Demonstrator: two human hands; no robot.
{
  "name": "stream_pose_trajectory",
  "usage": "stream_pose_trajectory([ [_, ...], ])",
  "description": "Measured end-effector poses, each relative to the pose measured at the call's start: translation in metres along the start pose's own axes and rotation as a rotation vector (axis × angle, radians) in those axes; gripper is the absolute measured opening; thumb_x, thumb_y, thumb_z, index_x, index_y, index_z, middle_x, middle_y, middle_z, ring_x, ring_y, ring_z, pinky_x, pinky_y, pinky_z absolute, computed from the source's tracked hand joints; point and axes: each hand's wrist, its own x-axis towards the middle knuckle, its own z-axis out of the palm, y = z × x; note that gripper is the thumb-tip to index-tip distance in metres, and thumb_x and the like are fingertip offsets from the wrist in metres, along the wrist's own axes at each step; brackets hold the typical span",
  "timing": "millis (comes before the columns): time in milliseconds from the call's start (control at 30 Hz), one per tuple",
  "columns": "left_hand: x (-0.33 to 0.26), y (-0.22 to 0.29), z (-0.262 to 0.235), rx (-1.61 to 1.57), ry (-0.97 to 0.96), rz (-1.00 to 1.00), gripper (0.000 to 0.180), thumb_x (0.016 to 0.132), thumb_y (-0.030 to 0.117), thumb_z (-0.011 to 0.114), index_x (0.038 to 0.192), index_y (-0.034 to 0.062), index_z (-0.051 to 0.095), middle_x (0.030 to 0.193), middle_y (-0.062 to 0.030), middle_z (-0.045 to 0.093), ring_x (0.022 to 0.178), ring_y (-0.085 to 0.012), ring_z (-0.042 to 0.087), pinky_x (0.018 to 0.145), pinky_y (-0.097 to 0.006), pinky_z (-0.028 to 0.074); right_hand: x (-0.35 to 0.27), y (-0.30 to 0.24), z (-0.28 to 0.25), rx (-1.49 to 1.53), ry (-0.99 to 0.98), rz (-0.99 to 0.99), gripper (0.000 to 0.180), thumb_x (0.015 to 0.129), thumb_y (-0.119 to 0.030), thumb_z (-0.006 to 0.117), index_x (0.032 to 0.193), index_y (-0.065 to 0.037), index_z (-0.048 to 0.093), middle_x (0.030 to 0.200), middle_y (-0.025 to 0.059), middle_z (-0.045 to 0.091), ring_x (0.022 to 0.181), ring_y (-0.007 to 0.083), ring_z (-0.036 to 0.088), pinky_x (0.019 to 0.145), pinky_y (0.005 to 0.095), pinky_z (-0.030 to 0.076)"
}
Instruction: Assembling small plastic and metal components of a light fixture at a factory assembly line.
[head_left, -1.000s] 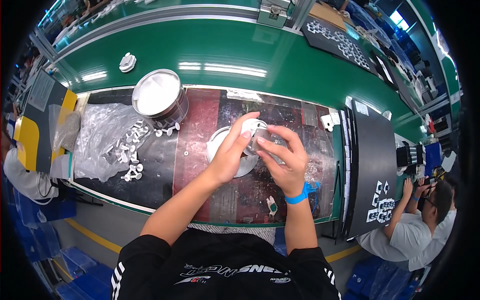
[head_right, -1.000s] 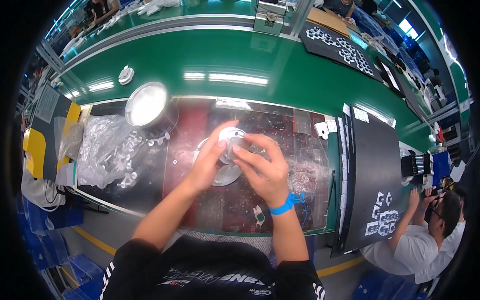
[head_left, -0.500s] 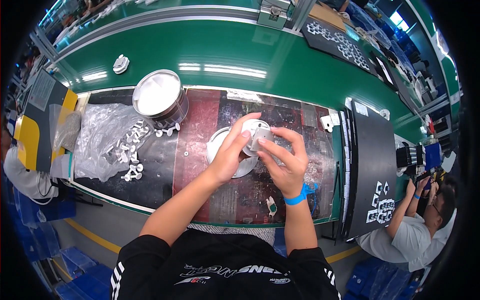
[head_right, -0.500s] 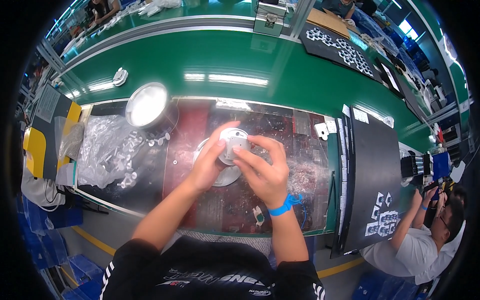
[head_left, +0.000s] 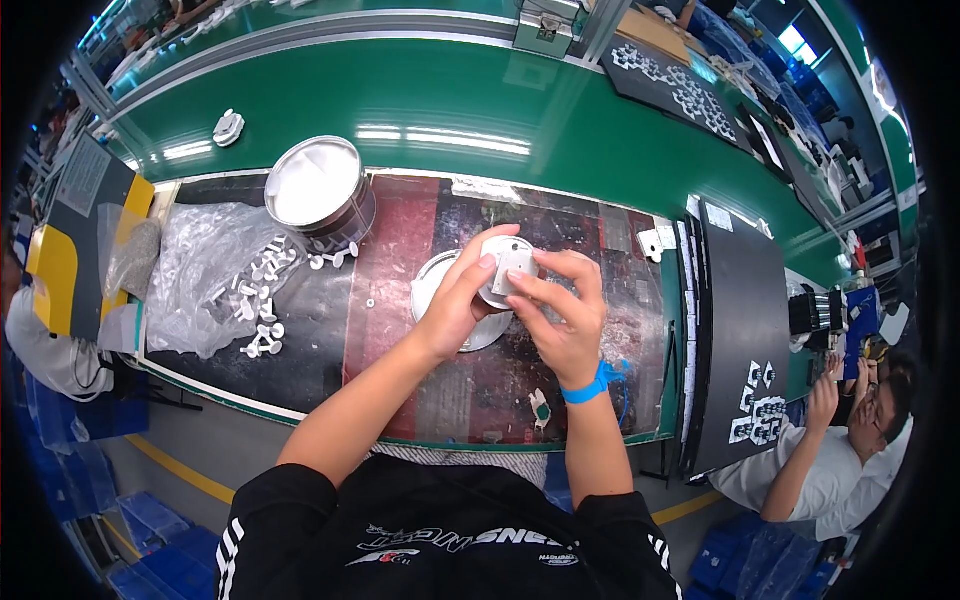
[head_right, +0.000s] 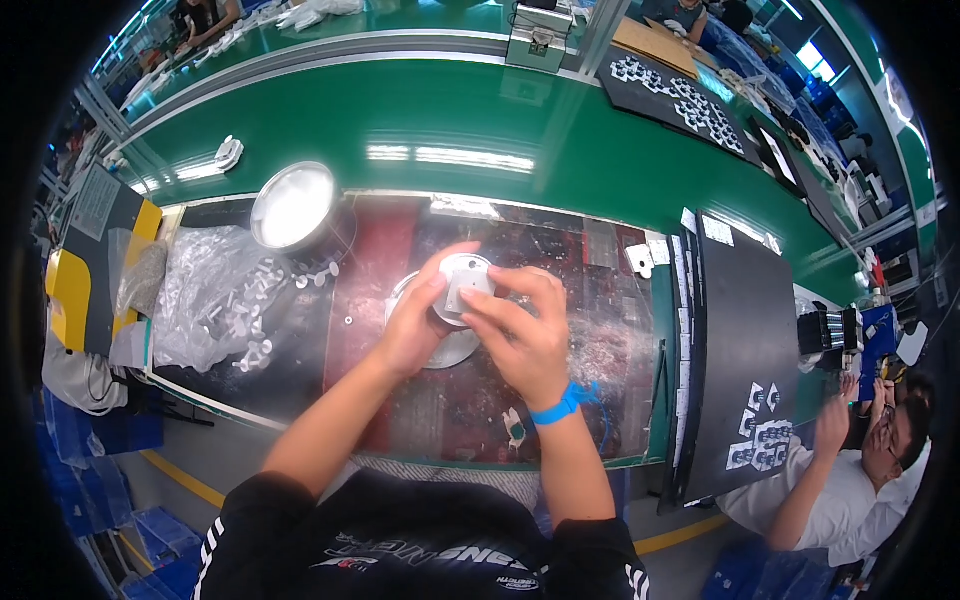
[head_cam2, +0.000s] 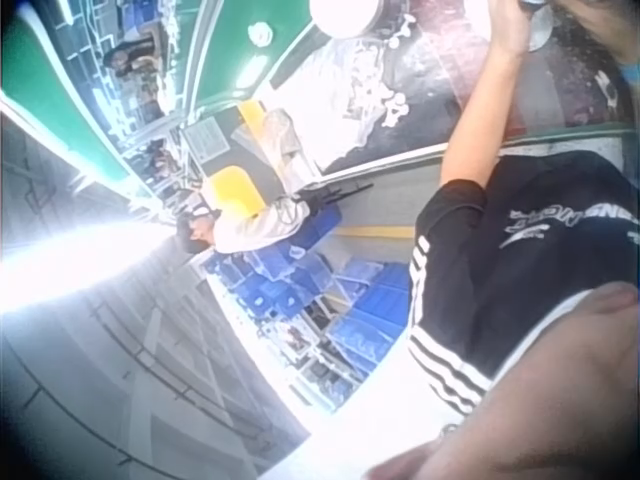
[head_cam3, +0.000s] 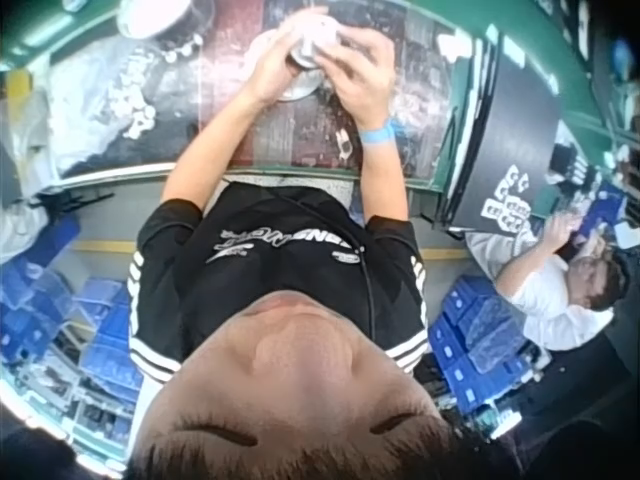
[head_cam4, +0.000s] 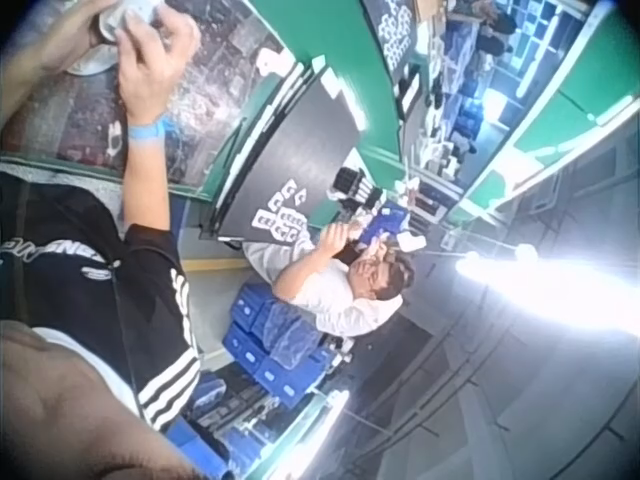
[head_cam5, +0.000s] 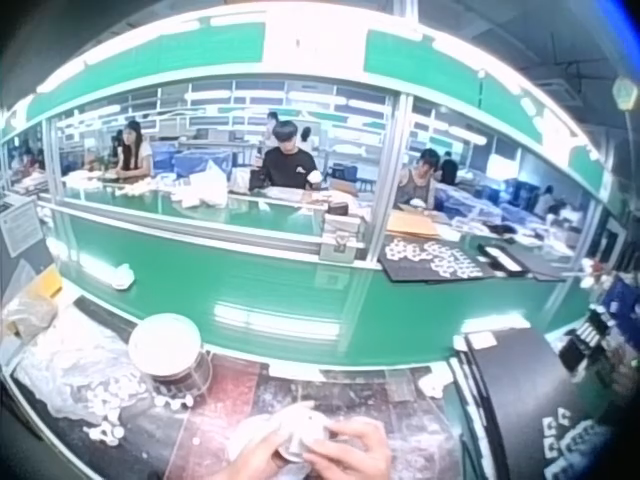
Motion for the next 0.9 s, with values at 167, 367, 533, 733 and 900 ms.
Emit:
stream_pose_trajectory([
  [167, 0.002, 0.006, -0.001, -0.043, -0.046, -0.034, 0.052, 0.097, 0.029, 0.053, 0.142, 0.0065, 0.038, 0.121, -0.0145, 0.06, 0.105, -0.025, 0.065, 0.084, -0.038, 0.057, 0.0, 0.003, 0.0, 0.075, 0.014, -0.072, 0.053, 0.076, -0.028, 0.082, 0.121, -0.008, 0.062, 0.121, 0.0131, 0.059, 0.109, 0.0299, 0.056, 0.094, 0.0404, 0.046],
  [367, 0.006, 0.027, -0.044, 0.039, -0.049, 0.061, 0.05, 0.091, 0.022, 0.065, 0.131, 0.0055, 0.039, 0.118, -0.0213, 0.064, 0.097, -0.028, 0.069, 0.078, -0.035, 0.057, -0.004, 0.012, 0.003, 0.189, 0.196, -0.022, 0.039, 0.09, -0.026, 0.068, 0.12, -0.003, 0.056, 0.118, 0.0172, 0.058, 0.109, 0.0324, 0.056, 0.096, 0.0413, 0.043],
  [533, -0.004, 0.048, -0.078, -0.061, 0.045, 0.163, 0.048, 0.09, 0.016, 0.067, 0.13, 0.0025, 0.045, 0.109, -0.0147, 0.066, 0.094, -0.025, 0.069, 0.077, -0.034, 0.058, 0.001, -0.033, 0.013, 0.212, 0.071, -0.048, 0.021, 0.088, -0.009, 0.061, 0.106, 0.001, 0.061, 0.105, 0.0158, 0.058, 0.099, 0.0259, 0.055, 0.089, 0.0359, 0.045],
  [733, 0.001, 0.042, -0.09, 0.041, 0.003, 0.327, 0.049, 0.088, 0.015, 0.072, 0.129, -0.0008, 0.05, 0.105, -0.009, 0.065, 0.092, -0.0142, 0.065, 0.079, -0.028, 0.055, 0.057, -0.143, 0.099, 0.274, -0.465, -0.26, 0.022, 0.076, -0.001, 0.068, 0.097, -0.004, 0.066, 0.095, 0.0136, 0.062, 0.083, 0.0327, 0.062, 0.076, 0.0407, 0.05],
  [900, -0.002, 0.044, -0.091, -0.055, 0.029, 0.297, 0.048, 0.091, 0.012, 0.068, 0.131, -0.0015, 0.047, 0.111, -0.0116, 0.066, 0.096, -0.0174, 0.066, 0.084, -0.031, 0.056, 0.053, -0.165, 0.194, 0.086, -0.751, -0.32, 0.021, 0.079, -0.006, 0.063, 0.1, -0.005, 0.059, 0.088, 0.0158, 0.058, 0.082, 0.0355, 0.062, 0.07, 0.0448, 0.051],
])
